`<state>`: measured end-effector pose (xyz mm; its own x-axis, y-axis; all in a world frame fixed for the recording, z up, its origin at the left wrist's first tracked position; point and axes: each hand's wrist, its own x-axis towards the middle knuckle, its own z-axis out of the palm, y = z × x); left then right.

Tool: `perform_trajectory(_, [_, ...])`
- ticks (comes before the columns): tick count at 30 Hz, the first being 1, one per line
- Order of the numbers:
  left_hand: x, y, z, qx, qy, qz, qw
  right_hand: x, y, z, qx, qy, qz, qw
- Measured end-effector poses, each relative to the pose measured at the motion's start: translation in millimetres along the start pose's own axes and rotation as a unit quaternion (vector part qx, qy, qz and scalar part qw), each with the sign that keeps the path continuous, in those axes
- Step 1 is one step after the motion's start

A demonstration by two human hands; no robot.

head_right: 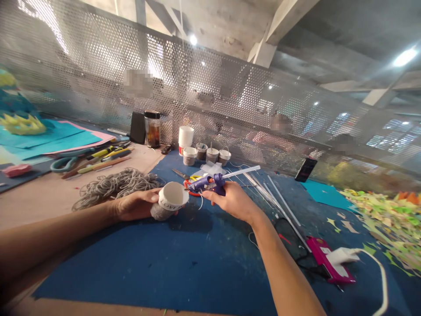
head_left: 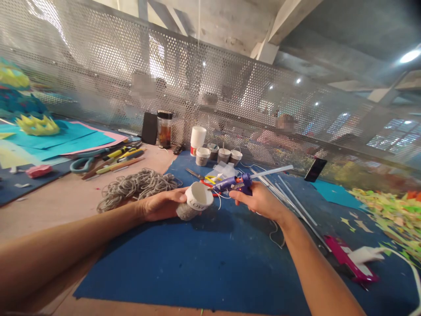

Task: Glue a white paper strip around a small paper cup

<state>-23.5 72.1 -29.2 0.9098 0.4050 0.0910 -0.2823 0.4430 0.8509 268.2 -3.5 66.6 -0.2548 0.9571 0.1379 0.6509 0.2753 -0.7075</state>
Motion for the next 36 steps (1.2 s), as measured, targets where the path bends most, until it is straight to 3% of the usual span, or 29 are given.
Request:
perform_trajectory(27, [-2, 4, 9.4, 0.015, 0.018, -0.005, 1.000, 0, 3, -2, 0.000, -0.016, 0.026, 1.000])
perform_trajectory(36, [-1, 0, 1.4, -0.003, -0.008, 0.008, 1.000, 0, 3, -3, -0.014, -0.027, 0.039, 0.999])
